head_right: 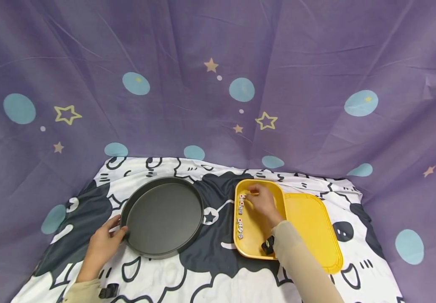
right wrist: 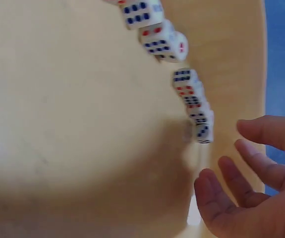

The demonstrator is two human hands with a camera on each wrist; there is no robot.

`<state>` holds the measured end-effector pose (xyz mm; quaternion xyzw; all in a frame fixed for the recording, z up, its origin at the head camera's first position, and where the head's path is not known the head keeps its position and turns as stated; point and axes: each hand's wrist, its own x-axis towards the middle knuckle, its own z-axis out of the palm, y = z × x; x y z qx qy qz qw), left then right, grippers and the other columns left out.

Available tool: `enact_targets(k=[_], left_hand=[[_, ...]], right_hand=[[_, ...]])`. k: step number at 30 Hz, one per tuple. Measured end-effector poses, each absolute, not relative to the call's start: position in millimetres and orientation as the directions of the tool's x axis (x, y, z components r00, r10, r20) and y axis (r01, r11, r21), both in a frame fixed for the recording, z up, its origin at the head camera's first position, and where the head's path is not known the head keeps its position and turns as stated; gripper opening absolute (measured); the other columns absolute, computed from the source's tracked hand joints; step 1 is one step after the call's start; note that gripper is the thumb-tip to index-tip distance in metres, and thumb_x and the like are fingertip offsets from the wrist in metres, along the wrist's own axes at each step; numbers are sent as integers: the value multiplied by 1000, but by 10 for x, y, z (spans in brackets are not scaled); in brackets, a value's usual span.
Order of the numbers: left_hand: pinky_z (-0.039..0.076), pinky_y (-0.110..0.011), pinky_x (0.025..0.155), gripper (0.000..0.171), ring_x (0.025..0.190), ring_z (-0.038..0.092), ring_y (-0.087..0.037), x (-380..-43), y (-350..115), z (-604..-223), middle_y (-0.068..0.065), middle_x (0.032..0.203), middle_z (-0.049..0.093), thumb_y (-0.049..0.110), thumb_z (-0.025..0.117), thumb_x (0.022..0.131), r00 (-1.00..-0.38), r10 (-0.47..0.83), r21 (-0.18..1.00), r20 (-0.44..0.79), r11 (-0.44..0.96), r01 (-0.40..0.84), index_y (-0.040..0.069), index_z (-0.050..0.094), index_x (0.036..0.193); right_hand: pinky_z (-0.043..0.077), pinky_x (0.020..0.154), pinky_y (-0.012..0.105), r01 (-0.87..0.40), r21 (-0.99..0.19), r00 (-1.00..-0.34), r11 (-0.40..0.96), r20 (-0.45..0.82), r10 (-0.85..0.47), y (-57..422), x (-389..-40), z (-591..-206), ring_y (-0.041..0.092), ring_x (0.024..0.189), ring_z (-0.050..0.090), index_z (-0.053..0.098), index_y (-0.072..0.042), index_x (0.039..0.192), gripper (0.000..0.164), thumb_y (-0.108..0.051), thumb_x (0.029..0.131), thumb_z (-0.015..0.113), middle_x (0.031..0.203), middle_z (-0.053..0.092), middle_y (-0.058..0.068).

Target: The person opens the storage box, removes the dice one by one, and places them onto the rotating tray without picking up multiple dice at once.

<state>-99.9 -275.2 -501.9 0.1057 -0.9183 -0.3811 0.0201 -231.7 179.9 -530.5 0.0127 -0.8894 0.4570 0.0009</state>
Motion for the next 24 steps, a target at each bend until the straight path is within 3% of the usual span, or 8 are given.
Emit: enact_targets(k=[5, 13, 24], left_hand=[[48, -52, 96, 51, 108, 67, -32, -993, -2784, -5031, -27, 137, 55, 12, 58, 100, -974, -209, 727, -89, 655, -207, -5, 44, 146], [50, -18, 75, 51, 98, 71, -24, -988, -2792, -5044, -23, 137, 57, 13, 58, 100, -963, -231, 765, -136, 593, -250, -1, 44, 148], [51, -18, 75, 49, 98, 71, -22, -998, -2805, -5051, -25, 138, 55, 12, 60, 100, -966, -227, 761, -126, 602, -240, -2, 47, 146]], right_hand=[[52, 83, 36, 10, -776, -1000, 631, -7, 7, 1778, -2359, -5429, 30, 94, 65, 72, 3, 106, 26, -1, 80, 74, 102, 72, 17], [51, 81, 35, 18, -767, -1000, 641, 0, 29, 1766, -2374, -5511, 28, 90, 63, 74, 2, 100, 22, -1, 78, 77, 97, 72, 13], [50, 78, 34, 39, -753, -999, 657, -9, 49, 1746, -2376, -5536, 27, 88, 62, 74, 0, 101, 20, -4, 82, 76, 96, 73, 12]])
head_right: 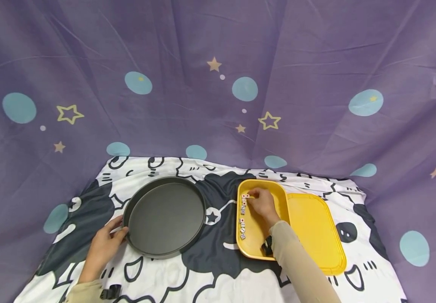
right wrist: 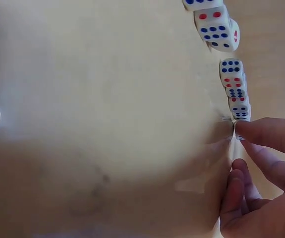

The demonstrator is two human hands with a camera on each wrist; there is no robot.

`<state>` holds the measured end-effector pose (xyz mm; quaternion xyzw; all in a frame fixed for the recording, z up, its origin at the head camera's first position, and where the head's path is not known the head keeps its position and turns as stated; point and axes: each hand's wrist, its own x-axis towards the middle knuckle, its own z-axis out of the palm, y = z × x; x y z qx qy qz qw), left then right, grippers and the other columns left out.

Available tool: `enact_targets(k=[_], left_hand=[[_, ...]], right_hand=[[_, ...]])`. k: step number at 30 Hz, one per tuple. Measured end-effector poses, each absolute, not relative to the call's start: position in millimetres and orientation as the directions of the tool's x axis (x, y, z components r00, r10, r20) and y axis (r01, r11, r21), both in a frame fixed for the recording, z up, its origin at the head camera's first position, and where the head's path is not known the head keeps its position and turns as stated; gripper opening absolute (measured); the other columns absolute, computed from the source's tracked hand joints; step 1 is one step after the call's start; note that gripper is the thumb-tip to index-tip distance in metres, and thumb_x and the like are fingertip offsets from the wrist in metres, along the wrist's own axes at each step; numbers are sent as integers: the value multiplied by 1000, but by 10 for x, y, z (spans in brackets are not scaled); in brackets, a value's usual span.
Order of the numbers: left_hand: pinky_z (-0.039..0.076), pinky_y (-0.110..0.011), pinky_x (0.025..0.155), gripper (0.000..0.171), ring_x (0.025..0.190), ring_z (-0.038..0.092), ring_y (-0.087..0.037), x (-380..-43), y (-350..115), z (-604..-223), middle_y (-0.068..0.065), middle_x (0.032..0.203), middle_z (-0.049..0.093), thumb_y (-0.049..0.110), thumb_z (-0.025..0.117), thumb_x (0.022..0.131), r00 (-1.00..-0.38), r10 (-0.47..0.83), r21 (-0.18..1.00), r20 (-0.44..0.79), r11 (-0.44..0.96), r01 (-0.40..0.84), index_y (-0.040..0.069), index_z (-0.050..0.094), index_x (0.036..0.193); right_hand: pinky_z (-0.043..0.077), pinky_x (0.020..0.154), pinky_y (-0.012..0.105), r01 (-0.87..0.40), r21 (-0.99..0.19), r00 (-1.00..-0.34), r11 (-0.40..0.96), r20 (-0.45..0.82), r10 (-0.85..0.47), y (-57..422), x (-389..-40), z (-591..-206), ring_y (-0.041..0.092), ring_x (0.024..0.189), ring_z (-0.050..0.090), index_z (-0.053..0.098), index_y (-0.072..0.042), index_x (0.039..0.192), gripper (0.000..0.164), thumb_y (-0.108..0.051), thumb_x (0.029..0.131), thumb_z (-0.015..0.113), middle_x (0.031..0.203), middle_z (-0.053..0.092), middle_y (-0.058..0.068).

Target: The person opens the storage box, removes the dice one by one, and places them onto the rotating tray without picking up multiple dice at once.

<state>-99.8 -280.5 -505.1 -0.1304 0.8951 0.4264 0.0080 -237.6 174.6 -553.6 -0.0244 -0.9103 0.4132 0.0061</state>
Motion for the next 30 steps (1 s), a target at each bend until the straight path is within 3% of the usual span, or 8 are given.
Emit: enact_targets(k=[10, 17, 30], left_hand=[[52, -20, 75, 49, 98, 71, -23, -1002, -2797, -5065, -26, 138, 55, 12, 60, 100, -970, -214, 760, -119, 609, -228, -2, 47, 145], [51, -17, 74, 48, 101, 70, -24, -990, -2808, -5051, -26, 138, 55, 11, 59, 100, -969, -216, 765, -118, 603, -228, -1, 47, 146], [51, -15, 74, 48, 104, 69, -25, -977, -2823, -5061, -26, 138, 55, 10, 59, 100, -969, -220, 784, -116, 578, -225, -1, 48, 145]], right_hand=[[48, 68, 29, 42, -756, -999, 653, -24, 36, 1771, -2352, -5401, 24, 83, 63, 74, -2, 102, 18, -9, 85, 76, 94, 72, 9], [51, 78, 33, -71, -848, -997, 524, 67, -26, 1692, -2297, -5079, 30, 91, 63, 72, 5, 105, 18, -1, 88, 73, 100, 71, 17], [52, 79, 31, -133, -929, -986, 345, 88, -143, 1157, -2258, -4591, 27, 90, 63, 73, -2, 108, 20, -7, 89, 76, 104, 69, 13]])
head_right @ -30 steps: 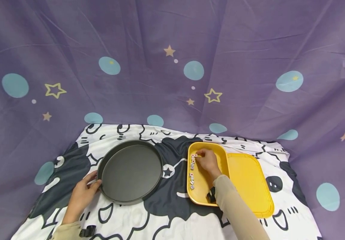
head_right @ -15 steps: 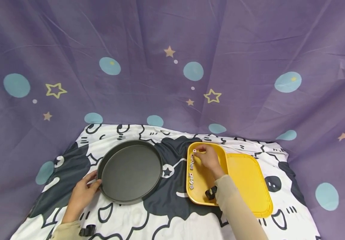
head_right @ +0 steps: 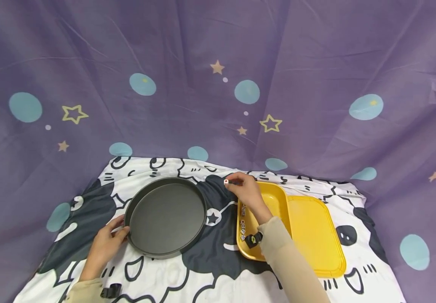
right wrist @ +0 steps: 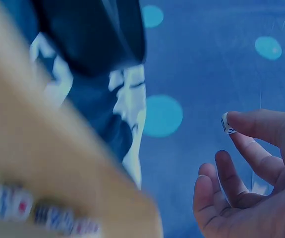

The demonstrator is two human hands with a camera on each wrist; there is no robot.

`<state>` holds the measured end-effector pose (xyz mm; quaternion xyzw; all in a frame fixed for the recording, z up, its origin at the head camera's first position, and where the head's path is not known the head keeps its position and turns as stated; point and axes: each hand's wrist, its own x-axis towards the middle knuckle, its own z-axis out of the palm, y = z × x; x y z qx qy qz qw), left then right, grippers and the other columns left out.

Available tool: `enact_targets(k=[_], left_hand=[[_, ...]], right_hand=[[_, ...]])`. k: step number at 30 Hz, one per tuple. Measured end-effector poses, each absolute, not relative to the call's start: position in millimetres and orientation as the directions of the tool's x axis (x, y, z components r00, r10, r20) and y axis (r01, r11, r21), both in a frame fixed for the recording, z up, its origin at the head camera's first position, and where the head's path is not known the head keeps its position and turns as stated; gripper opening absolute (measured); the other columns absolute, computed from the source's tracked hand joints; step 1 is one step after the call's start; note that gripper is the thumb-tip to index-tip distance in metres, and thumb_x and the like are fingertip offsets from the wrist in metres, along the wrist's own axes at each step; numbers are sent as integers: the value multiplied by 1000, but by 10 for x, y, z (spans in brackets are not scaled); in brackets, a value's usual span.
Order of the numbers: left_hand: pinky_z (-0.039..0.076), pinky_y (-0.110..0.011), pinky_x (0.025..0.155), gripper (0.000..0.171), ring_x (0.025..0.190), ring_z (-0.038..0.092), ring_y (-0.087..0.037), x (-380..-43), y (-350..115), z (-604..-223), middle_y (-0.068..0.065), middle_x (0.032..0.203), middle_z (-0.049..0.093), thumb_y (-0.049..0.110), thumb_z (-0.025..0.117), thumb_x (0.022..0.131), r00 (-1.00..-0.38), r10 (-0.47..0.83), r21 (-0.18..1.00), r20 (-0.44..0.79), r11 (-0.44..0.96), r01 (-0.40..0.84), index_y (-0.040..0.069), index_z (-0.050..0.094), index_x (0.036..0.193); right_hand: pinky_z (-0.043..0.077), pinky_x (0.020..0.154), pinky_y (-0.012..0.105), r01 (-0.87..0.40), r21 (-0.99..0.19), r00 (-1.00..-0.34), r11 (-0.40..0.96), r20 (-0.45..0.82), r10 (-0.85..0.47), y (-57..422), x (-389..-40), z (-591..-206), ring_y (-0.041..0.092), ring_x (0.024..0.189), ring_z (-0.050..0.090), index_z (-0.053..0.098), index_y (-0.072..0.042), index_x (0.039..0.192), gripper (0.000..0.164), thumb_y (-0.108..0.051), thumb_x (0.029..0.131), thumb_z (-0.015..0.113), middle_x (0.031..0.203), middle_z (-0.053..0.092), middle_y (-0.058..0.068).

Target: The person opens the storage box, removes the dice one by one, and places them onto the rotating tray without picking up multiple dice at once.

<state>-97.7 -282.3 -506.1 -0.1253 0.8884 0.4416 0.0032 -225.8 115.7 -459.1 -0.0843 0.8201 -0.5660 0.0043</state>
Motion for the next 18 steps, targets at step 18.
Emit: enact_targets(k=[18], left_hand=[[54, -26, 80, 47, 105, 68, -24, -970, -2823, -5075, -23, 137, 57, 13, 58, 101, -970, -223, 772, -101, 597, -218, 0, 48, 146]], right_hand=[[54, 73, 32, -263, -915, -943, 305, 177, -284, 43, -2408, -4514, 23, 82, 65, 75, -6, 105, 18, -8, 87, 77, 100, 70, 2]])
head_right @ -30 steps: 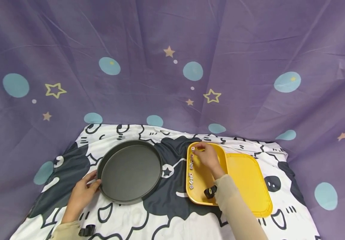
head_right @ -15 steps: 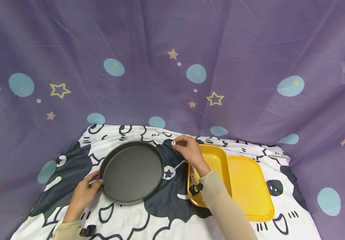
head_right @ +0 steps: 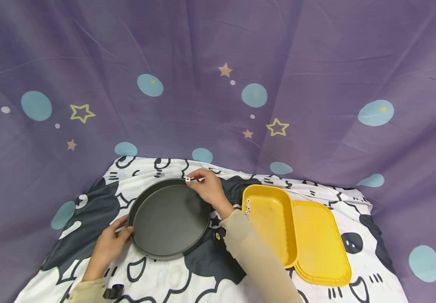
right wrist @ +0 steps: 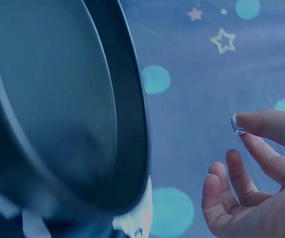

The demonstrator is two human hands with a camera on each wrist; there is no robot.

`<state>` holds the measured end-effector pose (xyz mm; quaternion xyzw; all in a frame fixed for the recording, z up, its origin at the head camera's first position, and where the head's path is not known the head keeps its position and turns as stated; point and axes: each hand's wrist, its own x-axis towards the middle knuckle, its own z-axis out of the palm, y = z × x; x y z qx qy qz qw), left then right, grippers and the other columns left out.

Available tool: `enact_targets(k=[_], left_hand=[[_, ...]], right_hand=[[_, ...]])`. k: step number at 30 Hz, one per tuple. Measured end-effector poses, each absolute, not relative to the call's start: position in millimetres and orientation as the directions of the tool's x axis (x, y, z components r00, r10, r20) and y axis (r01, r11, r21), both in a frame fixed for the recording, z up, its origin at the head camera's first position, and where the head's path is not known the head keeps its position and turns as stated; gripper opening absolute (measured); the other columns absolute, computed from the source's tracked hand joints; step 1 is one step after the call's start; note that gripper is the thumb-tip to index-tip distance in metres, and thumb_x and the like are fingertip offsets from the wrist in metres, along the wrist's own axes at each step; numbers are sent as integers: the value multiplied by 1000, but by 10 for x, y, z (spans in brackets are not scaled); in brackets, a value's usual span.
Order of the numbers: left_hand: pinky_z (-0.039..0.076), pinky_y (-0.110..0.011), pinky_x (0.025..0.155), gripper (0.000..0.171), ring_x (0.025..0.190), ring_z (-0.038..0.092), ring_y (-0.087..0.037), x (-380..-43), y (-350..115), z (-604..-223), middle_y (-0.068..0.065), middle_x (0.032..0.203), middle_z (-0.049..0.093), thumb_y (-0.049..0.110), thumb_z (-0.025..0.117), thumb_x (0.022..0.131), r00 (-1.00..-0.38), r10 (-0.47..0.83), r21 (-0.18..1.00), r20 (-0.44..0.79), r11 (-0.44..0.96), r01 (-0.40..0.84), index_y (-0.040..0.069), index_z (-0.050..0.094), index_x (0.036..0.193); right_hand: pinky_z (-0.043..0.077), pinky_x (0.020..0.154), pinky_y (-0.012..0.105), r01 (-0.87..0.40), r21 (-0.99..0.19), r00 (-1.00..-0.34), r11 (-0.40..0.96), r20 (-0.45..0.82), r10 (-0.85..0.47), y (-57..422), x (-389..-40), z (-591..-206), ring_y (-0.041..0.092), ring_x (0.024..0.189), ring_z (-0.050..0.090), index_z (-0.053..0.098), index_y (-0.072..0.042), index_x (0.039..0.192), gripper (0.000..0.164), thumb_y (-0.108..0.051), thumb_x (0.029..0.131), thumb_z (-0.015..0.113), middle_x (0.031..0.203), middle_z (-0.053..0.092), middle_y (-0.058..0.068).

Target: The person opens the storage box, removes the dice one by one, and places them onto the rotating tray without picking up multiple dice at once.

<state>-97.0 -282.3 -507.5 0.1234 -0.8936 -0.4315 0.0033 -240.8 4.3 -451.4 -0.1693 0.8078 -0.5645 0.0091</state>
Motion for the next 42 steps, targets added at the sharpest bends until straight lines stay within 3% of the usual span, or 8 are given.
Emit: enact_targets(k=[6, 15, 22, 27, 36, 42], left_hand=[[53, -37, 89, 47, 107, 67, -24, -971, -2829, -5085, -21, 138, 57, 13, 58, 102, -971, -222, 767, -85, 607, -206, 2, 48, 146], [54, -34, 87, 47, 109, 67, -26, -962, -2821, -5108, -21, 137, 58, 12, 58, 102, -973, -222, 783, -69, 592, -190, 1, 48, 146], [53, -40, 93, 47, 114, 64, -28, -950, -2813, -5111, -21, 136, 58, 11, 59, 101, -972, -225, 790, -64, 583, -187, 1, 48, 146], [54, -41, 92, 47, 114, 65, -28, -952, -2824, -5113, -21, 137, 58, 11, 59, 101, -972, -228, 788, -54, 588, -182, 1, 48, 146], [52, -44, 94, 48, 114, 64, -30, -961, -2831, -5119, -22, 138, 56, 11, 59, 101, -973, -221, 782, -66, 594, -188, 1, 48, 146], [52, -46, 96, 48, 116, 63, -31, -958, -2840, -5114, -23, 140, 55, 11, 58, 101, -974, -217, 789, -69, 586, -186, 0, 47, 147]], right_hand=[[55, 72, 32, -250, -903, -939, 349, 138, -316, -248, -2402, -4571, 14, 78, 65, 76, -15, 102, 15, -13, 88, 77, 100, 69, 0], [53, 82, 29, -310, -884, -914, 351, 176, -365, -517, -2415, -4745, 17, 97, 64, 76, -11, 103, 15, -13, 88, 78, 106, 69, 1], [53, 77, 28, -317, -871, -914, 376, 174, -368, -582, -2393, -4807, 13, 86, 63, 77, -13, 101, 14, -14, 87, 79, 103, 68, 0], [53, 78, 28, -315, -872, -913, 375, 171, -369, -615, -2378, -4778, 14, 89, 63, 76, -10, 104, 17, -14, 87, 78, 105, 68, 2], [54, 83, 29, -289, -890, -919, 353, 155, -363, -510, -2395, -4742, 17, 97, 64, 76, -12, 105, 18, -8, 88, 76, 107, 70, 1], [54, 78, 34, -297, -894, -926, 335, 184, -328, -181, -2390, -4595, 21, 86, 65, 75, -10, 107, 18, -10, 88, 76, 105, 70, 4]])
